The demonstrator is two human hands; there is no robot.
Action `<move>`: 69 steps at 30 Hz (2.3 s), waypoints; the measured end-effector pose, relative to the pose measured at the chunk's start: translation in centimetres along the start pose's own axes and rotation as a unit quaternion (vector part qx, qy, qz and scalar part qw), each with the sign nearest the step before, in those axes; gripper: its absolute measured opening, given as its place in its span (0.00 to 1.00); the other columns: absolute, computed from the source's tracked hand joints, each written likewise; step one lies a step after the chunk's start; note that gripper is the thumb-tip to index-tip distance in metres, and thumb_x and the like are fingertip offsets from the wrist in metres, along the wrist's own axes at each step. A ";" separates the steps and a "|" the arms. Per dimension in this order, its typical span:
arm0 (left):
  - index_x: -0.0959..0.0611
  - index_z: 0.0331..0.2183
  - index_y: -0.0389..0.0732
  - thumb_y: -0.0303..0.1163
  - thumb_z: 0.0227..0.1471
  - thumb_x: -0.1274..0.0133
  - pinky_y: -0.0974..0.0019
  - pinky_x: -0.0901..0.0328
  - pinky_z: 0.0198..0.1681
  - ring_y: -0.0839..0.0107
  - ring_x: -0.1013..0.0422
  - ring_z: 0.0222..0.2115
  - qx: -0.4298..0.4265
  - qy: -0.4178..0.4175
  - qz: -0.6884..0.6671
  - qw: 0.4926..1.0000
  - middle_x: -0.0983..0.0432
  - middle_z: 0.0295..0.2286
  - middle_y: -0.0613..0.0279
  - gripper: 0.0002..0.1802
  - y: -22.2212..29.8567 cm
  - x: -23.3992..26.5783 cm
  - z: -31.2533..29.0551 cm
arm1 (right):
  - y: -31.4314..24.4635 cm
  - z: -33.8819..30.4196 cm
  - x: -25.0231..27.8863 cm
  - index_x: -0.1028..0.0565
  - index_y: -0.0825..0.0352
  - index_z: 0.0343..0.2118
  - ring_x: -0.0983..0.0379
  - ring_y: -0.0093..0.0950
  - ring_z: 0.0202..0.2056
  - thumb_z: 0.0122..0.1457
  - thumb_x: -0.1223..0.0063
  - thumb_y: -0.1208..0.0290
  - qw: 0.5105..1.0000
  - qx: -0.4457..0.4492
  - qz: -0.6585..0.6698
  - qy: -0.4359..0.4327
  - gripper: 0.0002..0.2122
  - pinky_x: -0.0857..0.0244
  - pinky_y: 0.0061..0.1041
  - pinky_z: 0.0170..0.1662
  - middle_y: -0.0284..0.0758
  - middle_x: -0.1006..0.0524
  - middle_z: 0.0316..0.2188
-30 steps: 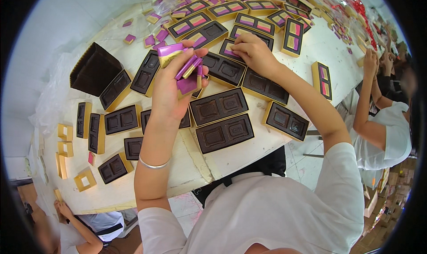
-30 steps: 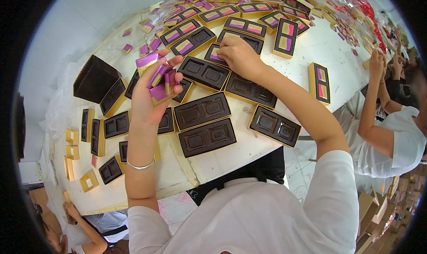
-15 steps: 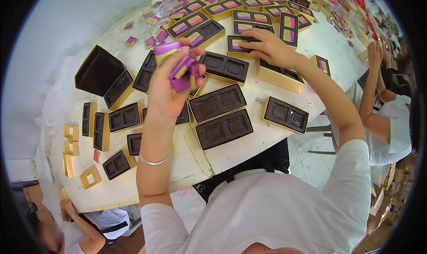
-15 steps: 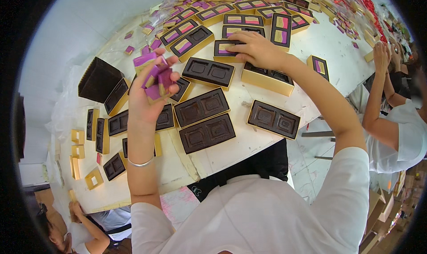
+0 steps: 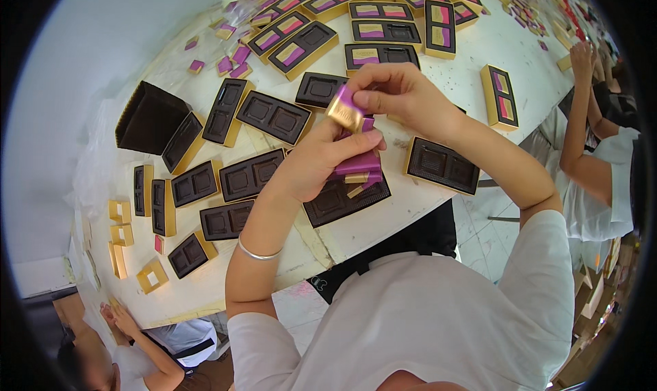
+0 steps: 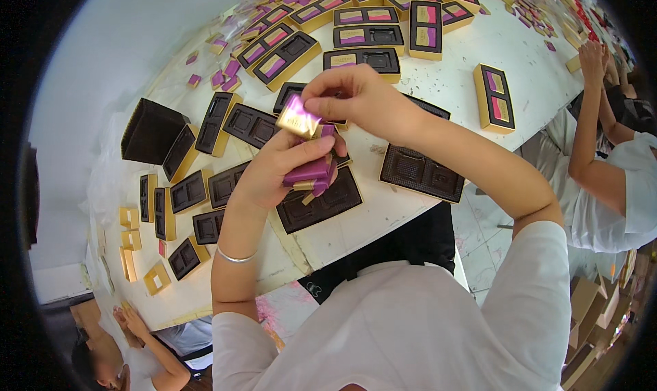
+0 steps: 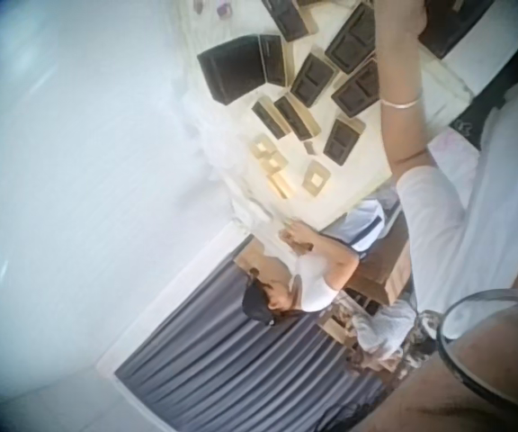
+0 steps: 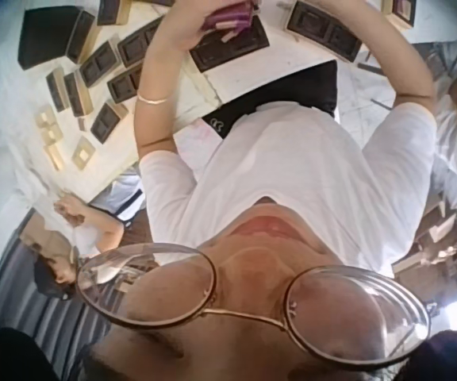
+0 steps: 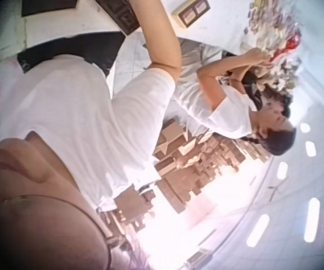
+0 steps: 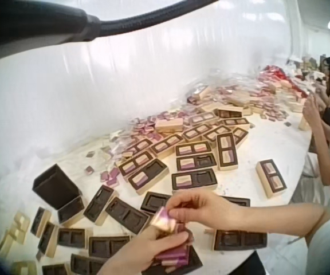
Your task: The person assembles cosmetic compacts by placing small colored inserts into black trays and then inserting the trays into gold boxes. The person handles the components one at a time, repeatedly picking up inserts and trays, and placing them into boxes on a shared table.
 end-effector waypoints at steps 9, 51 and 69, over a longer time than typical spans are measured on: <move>0.29 0.40 0.38 0.42 0.56 0.58 0.76 0.36 0.21 0.77 0.31 0.23 -0.025 0.021 0.054 0.998 0.29 0.27 0.62 0.17 0.1 0.5 0.1 | -3.0 -2.9 0.3 0.31 0.66 0.46 0.37 0.18 0.29 0.54 0.49 0.75 0.990 0.021 -0.137 -0.013 0.15 0.41 0.17 0.31 0.30 0.30 0.30; 0.31 0.39 0.38 0.44 0.56 0.60 0.75 0.35 0.15 0.72 0.31 0.21 -0.035 -0.062 -0.107 0.992 0.32 0.26 0.58 0.18 2.4 1.3 -1.6 | 3.2 -5.1 5.5 0.29 0.67 0.27 0.33 0.34 0.34 0.48 0.42 0.64 0.908 0.090 -0.407 0.048 0.12 0.39 0.29 0.38 0.36 0.29 0.31; 0.31 0.41 0.36 0.49 0.57 0.62 0.72 0.34 0.17 0.72 0.30 0.21 0.010 -0.047 -0.141 0.989 0.29 0.26 0.60 0.24 0.7 0.1 -0.5 | 0.6 -12.4 -1.2 0.31 0.65 0.43 0.37 0.40 0.46 0.41 0.39 0.65 0.807 -0.001 -0.590 -0.001 0.24 0.42 0.35 0.46 0.43 0.35 0.46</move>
Point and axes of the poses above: each hand's wrist, its own z-axis towards the middle knuckle, its own x-axis out of the back of the hand, y = z × x, the point moved 4 cm from there along z, towards the middle knuckle
